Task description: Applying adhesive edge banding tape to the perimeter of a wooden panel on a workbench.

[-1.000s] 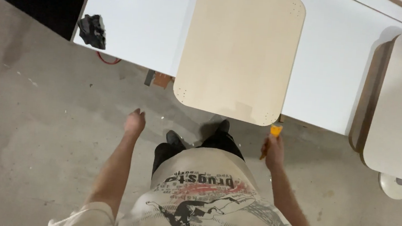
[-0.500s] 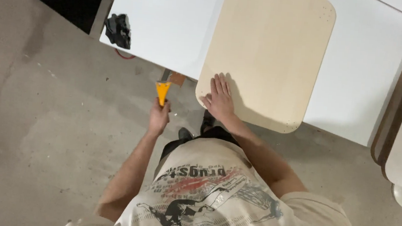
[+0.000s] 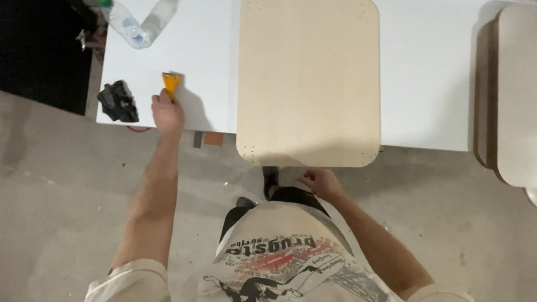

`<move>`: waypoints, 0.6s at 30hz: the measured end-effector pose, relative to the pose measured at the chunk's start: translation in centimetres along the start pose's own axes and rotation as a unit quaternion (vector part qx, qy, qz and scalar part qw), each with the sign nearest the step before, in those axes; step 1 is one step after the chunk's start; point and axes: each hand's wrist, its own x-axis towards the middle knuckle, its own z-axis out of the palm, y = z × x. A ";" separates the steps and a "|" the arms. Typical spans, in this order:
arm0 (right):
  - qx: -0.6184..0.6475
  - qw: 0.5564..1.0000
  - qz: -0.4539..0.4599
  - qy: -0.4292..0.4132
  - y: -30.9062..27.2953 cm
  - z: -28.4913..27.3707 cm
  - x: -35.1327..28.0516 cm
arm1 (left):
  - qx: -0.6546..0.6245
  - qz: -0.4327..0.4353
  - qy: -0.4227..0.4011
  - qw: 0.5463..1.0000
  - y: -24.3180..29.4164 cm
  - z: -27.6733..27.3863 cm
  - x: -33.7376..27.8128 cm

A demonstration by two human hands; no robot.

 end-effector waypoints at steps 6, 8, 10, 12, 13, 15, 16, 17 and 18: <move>0.114 0.977 0.128 0.130 10.3 -3.1 -9.2 | 0.014 0.069 0.090 0.993 5.2 -3.8 -0.7; 0.297 0.937 0.117 0.142 6.1 -3.4 -11.6 | -0.102 0.136 0.035 0.985 11.9 -2.4 -5.8; 0.469 0.865 0.098 0.146 2.2 -3.5 -12.2 | -0.210 0.197 -0.024 0.957 18.1 -2.9 -11.9; 0.559 0.827 0.011 0.049 -1.3 -3.8 -10.6 | -0.209 0.289 -0.103 0.929 24.1 -5.2 -18.4; 0.561 0.826 0.013 0.052 -5.0 -2.1 -9.7 | -0.210 0.291 -0.106 0.927 25.8 -6.8 -21.5; 0.743 0.526 -0.321 0.261 -12.7 0.4 -6.8 | -0.202 0.418 -0.208 0.861 30.0 -9.8 -26.7; 0.743 0.526 -0.322 0.262 -14.4 -3.6 -8.8 | -0.202 0.419 -0.208 0.861 31.0 -11.1 -25.9; 0.807 0.551 -0.195 0.081 -16.1 -7.6 -10.6 | -0.193 0.475 -0.258 0.819 32.2 -12.2 -25.0; 0.828 0.548 -0.061 -0.103 -17.8 -12.1 -12.0 | -0.183 0.530 -0.302 0.771 33.8 -13.2 -23.7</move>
